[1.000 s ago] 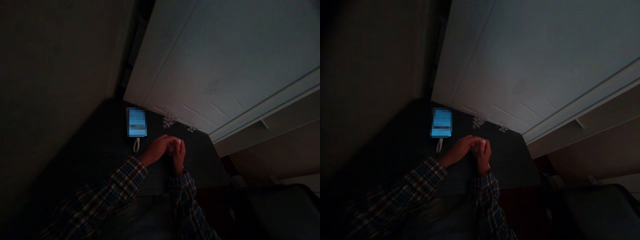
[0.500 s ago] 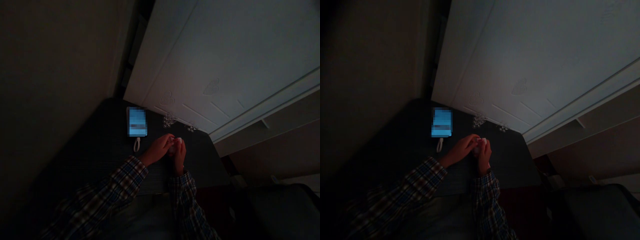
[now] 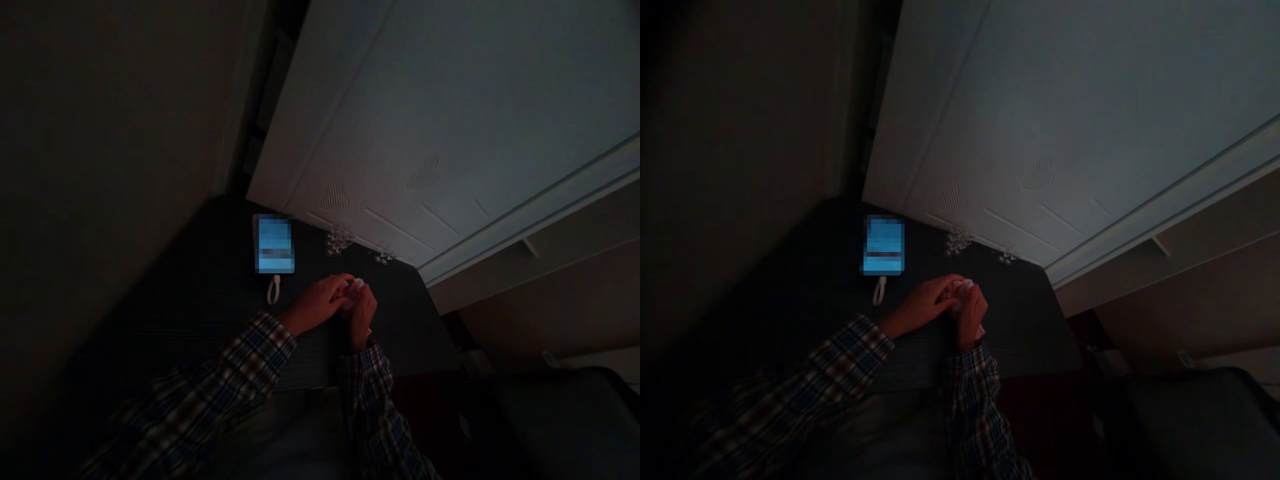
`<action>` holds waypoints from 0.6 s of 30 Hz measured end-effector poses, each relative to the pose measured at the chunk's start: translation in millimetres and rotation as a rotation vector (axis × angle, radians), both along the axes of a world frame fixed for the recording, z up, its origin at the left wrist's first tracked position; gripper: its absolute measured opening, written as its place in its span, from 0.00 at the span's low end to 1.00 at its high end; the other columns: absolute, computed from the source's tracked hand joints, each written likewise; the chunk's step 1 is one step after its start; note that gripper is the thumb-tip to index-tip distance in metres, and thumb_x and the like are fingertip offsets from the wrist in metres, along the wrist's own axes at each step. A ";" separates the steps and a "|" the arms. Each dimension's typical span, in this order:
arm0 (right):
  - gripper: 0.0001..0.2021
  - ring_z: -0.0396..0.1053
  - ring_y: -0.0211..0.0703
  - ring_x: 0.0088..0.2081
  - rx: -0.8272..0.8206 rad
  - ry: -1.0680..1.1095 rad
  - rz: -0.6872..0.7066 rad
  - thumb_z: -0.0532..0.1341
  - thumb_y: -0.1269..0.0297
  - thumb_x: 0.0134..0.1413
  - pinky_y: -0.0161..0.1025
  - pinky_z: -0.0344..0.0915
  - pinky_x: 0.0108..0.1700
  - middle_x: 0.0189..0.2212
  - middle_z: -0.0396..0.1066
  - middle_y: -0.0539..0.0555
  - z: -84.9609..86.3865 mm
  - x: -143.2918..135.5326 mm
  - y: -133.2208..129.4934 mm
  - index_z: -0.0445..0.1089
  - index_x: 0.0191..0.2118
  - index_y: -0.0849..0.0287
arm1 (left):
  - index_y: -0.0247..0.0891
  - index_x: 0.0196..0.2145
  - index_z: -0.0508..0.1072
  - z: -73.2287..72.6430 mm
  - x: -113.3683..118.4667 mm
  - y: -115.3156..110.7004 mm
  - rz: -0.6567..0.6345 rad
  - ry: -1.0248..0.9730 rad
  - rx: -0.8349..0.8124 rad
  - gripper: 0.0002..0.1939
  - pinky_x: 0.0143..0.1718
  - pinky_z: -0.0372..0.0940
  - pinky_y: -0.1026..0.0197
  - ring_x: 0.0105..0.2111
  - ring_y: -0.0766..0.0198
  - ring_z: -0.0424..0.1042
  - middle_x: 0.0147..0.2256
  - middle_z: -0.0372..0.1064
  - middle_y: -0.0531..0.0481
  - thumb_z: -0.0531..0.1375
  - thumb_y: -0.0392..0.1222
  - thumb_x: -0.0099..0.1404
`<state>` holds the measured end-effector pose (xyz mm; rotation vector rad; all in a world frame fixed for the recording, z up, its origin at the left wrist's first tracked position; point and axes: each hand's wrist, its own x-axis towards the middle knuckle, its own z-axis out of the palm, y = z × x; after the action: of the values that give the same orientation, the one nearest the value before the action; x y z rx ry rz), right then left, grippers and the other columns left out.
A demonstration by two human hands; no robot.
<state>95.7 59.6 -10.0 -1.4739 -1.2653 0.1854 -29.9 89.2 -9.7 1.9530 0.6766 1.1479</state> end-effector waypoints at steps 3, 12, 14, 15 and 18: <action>0.18 0.58 0.34 0.24 0.000 0.020 0.066 0.44 0.56 0.60 0.32 0.54 0.27 0.22 0.61 0.48 -1.6 0.3 0.8 0.63 0.27 0.61 | 0.46 0.54 0.59 -1.4 0.8 0.9 -0.022 -0.032 0.018 0.26 0.46 0.61 0.59 0.45 0.61 0.67 0.48 0.66 0.51 0.56 0.33 0.58; 0.13 0.60 0.33 0.23 -0.002 0.157 0.075 0.51 0.56 0.57 0.31 0.56 0.24 0.26 0.62 0.46 -5.0 0.3 -1.6 0.57 0.44 0.57 | 0.47 0.55 0.59 -7.3 2.5 2.2 -0.079 -0.018 0.074 0.24 0.51 0.59 0.57 0.49 0.61 0.64 0.52 0.63 0.49 0.51 0.32 0.62; 0.14 0.60 0.33 0.24 0.009 0.161 0.092 0.51 0.56 0.57 0.31 0.56 0.25 0.26 0.61 0.47 -3.8 -1.0 -2.0 0.57 0.45 0.57 | 0.44 0.52 0.62 -4.8 1.3 2.1 -0.066 -0.029 0.077 0.21 0.52 0.58 0.57 0.50 0.61 0.64 0.51 0.63 0.49 0.51 0.33 0.62; 0.14 0.61 0.34 0.25 0.017 0.152 0.098 0.51 0.56 0.57 0.31 0.57 0.26 0.27 0.62 0.47 -3.0 -1.8 -2.1 0.58 0.45 0.57 | 0.44 0.51 0.63 -3.0 0.6 2.0 -0.059 -0.038 0.074 0.19 0.52 0.58 0.58 0.50 0.61 0.64 0.51 0.64 0.49 0.52 0.33 0.62; 0.13 0.64 0.36 0.32 0.059 0.099 0.087 0.49 0.56 0.58 0.33 0.60 0.33 0.33 0.63 0.50 -0.5 -3.2 -2.4 0.60 0.43 0.58 | 0.43 0.48 0.65 3.1 -1.8 1.8 -0.041 -0.079 0.038 0.16 0.50 0.59 0.59 0.48 0.62 0.66 0.48 0.67 0.51 0.52 0.34 0.62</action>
<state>92.4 57.2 -10.5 -1.3439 -1.2459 0.2730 -31.7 91.0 -6.6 1.9335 0.5743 1.2140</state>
